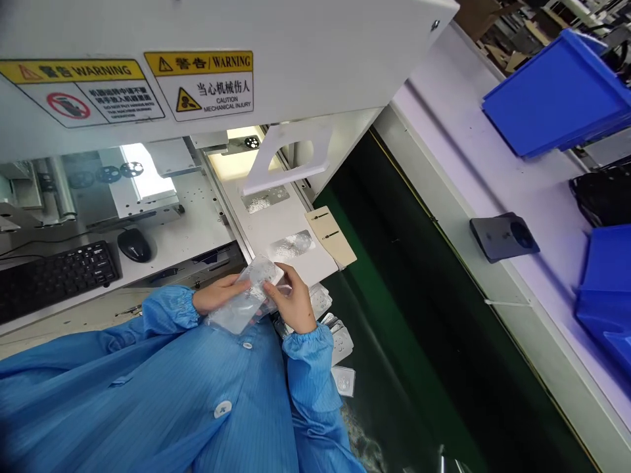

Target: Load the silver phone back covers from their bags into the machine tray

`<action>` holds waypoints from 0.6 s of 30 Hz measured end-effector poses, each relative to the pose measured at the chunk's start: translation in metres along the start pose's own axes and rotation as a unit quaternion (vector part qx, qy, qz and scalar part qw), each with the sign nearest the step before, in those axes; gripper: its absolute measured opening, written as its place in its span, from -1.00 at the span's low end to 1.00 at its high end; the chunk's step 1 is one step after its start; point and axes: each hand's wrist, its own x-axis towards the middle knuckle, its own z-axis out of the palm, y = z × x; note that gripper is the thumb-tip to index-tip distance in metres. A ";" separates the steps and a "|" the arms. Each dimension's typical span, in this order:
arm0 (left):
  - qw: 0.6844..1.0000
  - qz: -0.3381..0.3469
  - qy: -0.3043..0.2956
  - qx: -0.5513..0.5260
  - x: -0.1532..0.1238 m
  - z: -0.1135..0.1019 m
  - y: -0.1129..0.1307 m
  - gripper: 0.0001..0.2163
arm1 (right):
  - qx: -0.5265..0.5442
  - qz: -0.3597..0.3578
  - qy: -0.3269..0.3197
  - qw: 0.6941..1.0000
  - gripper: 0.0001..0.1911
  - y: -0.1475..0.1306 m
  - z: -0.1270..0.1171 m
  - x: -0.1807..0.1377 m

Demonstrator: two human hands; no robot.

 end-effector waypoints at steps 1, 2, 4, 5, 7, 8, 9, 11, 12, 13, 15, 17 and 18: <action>1.000 -0.002 -0.013 0.008 -0.001 0.000 -0.002 -0.49 | 0.008 0.007 0.008 1.000 -0.55 0.001 -0.001 -0.003; 0.999 -0.004 -0.035 0.020 -0.002 0.000 -0.005 -0.51 | 0.013 0.015 0.017 1.000 -0.60 0.002 -0.002 -0.006; 0.995 -0.004 -0.088 0.045 -0.007 -0.001 -0.010 -0.55 | 0.026 0.040 0.023 0.999 -0.66 0.003 -0.005 -0.012; 0.992 0.000 -0.115 0.059 -0.010 -0.002 -0.012 -0.58 | 0.035 0.054 0.019 0.998 -0.67 0.003 -0.006 -0.015; 0.982 0.009 -0.162 0.094 -0.015 -0.004 -0.012 -0.62 | 0.057 0.075 0.006 0.996 -0.70 0.002 -0.008 -0.021; 0.977 0.013 -0.180 0.117 -0.017 -0.004 -0.011 -0.64 | 0.065 0.078 0.003 0.995 -0.71 0.000 -0.009 -0.024; 0.971 0.016 -0.193 0.140 -0.019 -0.004 -0.009 -0.64 | 0.067 0.075 0.008 0.995 -0.72 -0.002 -0.010 -0.026; 0.962 0.022 -0.209 0.176 -0.020 -0.003 -0.004 -0.64 | 0.064 0.060 0.029 0.996 -0.75 -0.005 -0.010 -0.028; 0.958 0.027 -0.214 0.188 -0.020 -0.002 -0.001 -0.64 | 0.066 0.055 0.040 0.995 -0.76 -0.007 -0.010 -0.029; 0.956 0.031 -0.217 0.196 -0.019 -0.001 0.001 -0.63 | 0.072 0.053 0.053 0.995 -0.76 -0.009 -0.011 -0.029; 0.954 0.028 -0.220 0.200 -0.017 0.000 0.004 -0.62 | 0.094 0.054 0.095 0.990 -0.76 -0.009 -0.014 -0.030; 0.955 0.013 -0.222 0.196 -0.016 -0.001 0.004 -0.62 | 0.122 0.052 0.174 0.976 -0.74 -0.003 -0.024 -0.031; 0.956 0.008 -0.219 0.196 -0.015 -0.002 0.003 -0.63 | 0.134 0.048 0.227 0.963 -0.71 0.003 -0.033 -0.032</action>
